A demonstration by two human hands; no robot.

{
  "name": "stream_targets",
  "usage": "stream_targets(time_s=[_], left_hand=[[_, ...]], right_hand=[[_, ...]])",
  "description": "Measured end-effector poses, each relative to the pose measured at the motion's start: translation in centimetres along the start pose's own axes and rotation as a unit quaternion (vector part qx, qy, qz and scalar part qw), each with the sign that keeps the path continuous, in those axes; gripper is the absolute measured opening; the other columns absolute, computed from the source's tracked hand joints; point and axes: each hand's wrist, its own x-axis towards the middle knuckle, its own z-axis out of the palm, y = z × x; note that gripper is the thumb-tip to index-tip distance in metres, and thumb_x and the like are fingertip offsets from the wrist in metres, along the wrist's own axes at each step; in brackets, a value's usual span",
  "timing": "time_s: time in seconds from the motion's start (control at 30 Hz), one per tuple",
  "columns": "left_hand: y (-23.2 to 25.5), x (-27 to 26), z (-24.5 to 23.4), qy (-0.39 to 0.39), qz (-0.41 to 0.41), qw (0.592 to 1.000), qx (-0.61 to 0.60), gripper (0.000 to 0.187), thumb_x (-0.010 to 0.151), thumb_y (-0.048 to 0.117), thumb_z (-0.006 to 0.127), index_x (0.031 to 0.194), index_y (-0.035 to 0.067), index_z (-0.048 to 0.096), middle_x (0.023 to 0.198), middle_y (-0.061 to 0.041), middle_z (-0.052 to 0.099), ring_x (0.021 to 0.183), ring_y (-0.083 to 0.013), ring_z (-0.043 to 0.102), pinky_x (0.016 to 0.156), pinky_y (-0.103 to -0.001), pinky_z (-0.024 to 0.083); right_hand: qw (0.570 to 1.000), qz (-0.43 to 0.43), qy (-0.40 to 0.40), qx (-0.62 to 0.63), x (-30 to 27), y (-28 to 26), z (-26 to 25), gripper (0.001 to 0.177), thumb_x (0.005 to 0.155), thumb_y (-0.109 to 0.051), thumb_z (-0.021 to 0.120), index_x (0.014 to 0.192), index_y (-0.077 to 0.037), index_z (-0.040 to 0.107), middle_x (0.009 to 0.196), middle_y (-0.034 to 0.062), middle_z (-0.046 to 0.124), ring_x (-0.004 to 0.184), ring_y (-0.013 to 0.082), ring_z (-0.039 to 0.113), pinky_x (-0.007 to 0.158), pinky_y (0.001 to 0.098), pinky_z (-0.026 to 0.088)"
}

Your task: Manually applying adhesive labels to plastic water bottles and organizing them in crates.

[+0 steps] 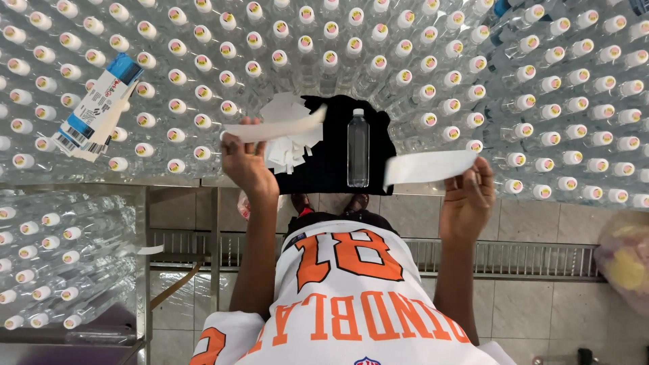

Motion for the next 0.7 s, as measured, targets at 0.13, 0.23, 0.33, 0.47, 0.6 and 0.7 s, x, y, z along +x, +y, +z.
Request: stream_targets(time_s=[0.13,0.23,0.33,0.47,0.6,0.7], left_hand=[[0.1,-0.2,0.7,-0.052,0.360,0.921,0.139,0.017,0.118,0.021,0.052,0.122,0.005,0.056,0.121,-0.025,0.074,0.117,-0.0429,0.077,0.104,-0.052,0.063],[-3.1,1.1,0.2,-0.202,0.481,0.785,0.333,0.014,0.117,0.009,0.052,0.124,0.003,0.063,0.128,-0.019,0.077,0.123,-0.0359,0.074,0.111,-0.048,0.057],[-5.6,0.7,-1.4,-0.285,0.433,0.694,0.500,0.034,0.117,0.013,0.056,0.151,0.006,0.057,0.160,-0.020,0.048,0.149,-0.0402,0.045,0.125,-0.055,0.036],[-2.6,-7.5,2.2,-0.304,0.267,0.825,0.395,0.027,0.113,0.018,0.064,0.137,0.011,0.074,0.133,-0.010,0.075,0.126,-0.0311,0.072,0.112,-0.046,0.057],[-2.1,-12.8,4.6,-0.405,0.192,0.826,0.341,0.039,0.104,0.015,0.077,0.142,0.014,0.073,0.140,-0.009,0.073,0.134,-0.0313,0.070,0.117,-0.047,0.053],[-3.7,-12.7,5.1,-0.420,0.162,0.812,0.370,0.044,0.106,0.024,0.076,0.148,0.012,0.066,0.142,-0.008,0.068,0.133,-0.0299,0.069,0.116,-0.046,0.053]], right_hand=[[1.000,-0.013,0.009,-0.015,0.2,-2.4,-1.6,0.032,0.110,-0.010,0.062,0.142,-0.009,0.057,0.134,0.0084,0.070,0.125,0.0248,0.077,0.114,0.0419,0.068],[1.000,0.011,-0.022,-0.012,-0.5,-2.3,0.6,0.033,0.108,-0.010,0.064,0.140,-0.006,0.058,0.132,0.0108,0.071,0.123,0.0275,0.078,0.109,0.0441,0.069],[0.998,0.037,-0.050,-0.001,-1.2,-0.9,4.0,0.032,0.106,-0.010,0.065,0.137,-0.004,0.059,0.130,0.0128,0.072,0.119,0.0296,0.078,0.102,0.0458,0.070],[0.995,0.060,-0.078,0.007,-1.1,2.0,5.5,0.028,0.107,-0.007,0.061,0.135,-0.004,0.058,0.130,0.0130,0.073,0.117,0.0300,0.078,0.097,0.0454,0.069],[0.993,0.078,-0.087,-0.008,-1.3,4.3,6.2,0.028,0.108,-0.008,0.060,0.136,-0.005,0.057,0.133,0.0114,0.072,0.119,0.0283,0.077,0.097,0.0441,0.068],[0.991,0.063,-0.117,-0.031,-1.9,4.0,9.4,0.028,0.108,-0.008,0.061,0.135,-0.005,0.056,0.134,0.0118,0.070,0.121,0.0274,0.075,0.098,0.0455,0.069]])
